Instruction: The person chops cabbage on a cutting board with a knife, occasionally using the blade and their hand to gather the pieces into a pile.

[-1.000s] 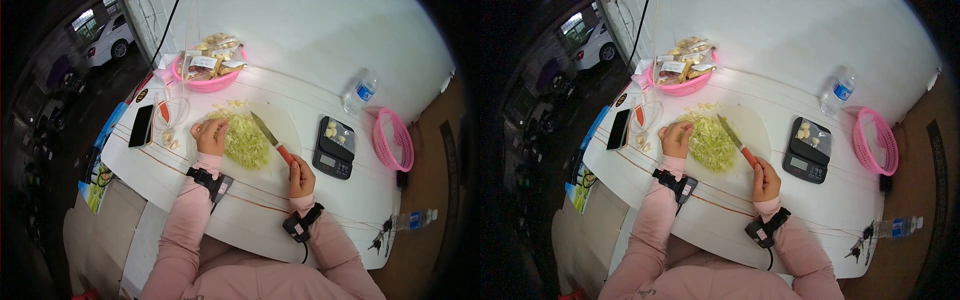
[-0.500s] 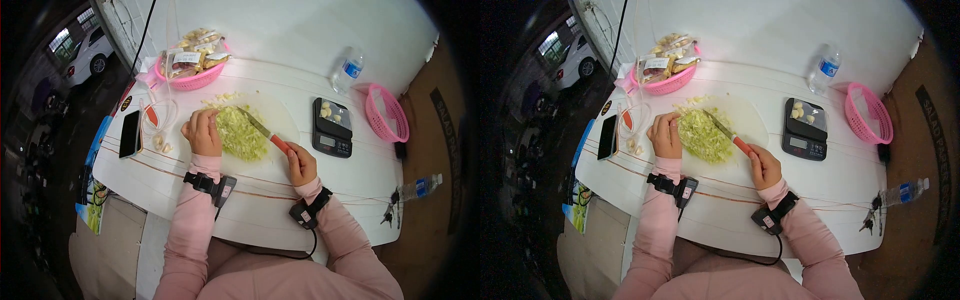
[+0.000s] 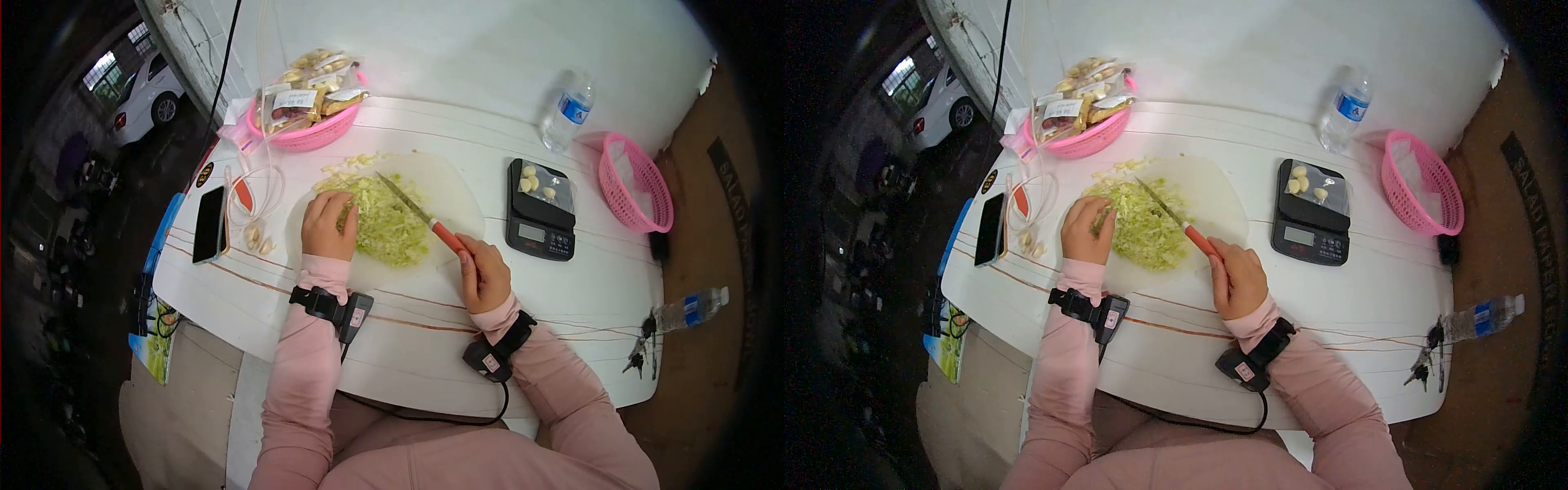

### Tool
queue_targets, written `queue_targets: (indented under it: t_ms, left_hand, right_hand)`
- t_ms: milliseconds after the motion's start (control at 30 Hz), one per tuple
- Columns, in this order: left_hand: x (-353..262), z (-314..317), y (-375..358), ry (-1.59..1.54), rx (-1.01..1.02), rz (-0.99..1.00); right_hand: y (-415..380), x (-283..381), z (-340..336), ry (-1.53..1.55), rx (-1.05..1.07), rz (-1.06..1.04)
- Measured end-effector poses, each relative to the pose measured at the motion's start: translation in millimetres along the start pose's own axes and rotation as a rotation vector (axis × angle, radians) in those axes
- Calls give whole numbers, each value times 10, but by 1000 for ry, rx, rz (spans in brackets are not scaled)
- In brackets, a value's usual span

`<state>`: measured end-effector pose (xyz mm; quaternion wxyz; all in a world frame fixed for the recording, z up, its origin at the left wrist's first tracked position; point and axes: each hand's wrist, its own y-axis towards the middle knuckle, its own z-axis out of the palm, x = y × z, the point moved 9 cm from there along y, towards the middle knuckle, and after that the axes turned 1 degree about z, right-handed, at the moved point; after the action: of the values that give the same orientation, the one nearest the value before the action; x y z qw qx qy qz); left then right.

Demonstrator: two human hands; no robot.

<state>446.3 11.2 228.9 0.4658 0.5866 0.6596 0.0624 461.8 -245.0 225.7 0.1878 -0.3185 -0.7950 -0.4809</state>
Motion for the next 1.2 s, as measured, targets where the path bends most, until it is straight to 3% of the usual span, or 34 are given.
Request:
queue_targets:
  t_ms: [67,100,267,567,1200]
  left_hand:
    - [-221,-66,-17,121,-103,242]
    - [-211,-54,-23,122,-97,241]
    - [-62,-13,-26,-36,-49,94]
    - [5,112,-76,-199,6,-98]
    - [-12,118,-78,-242,-63,-91]
  right_hand:
    - [-12,-36,-7,-18,-12,25]
    - [-6,-46,-1,-44,17,63]
    - [-6,-44,55,-80,84,79]
    - [13,188,67,-75,143,-75]
    - [-11,324,113,-56,219,-193]
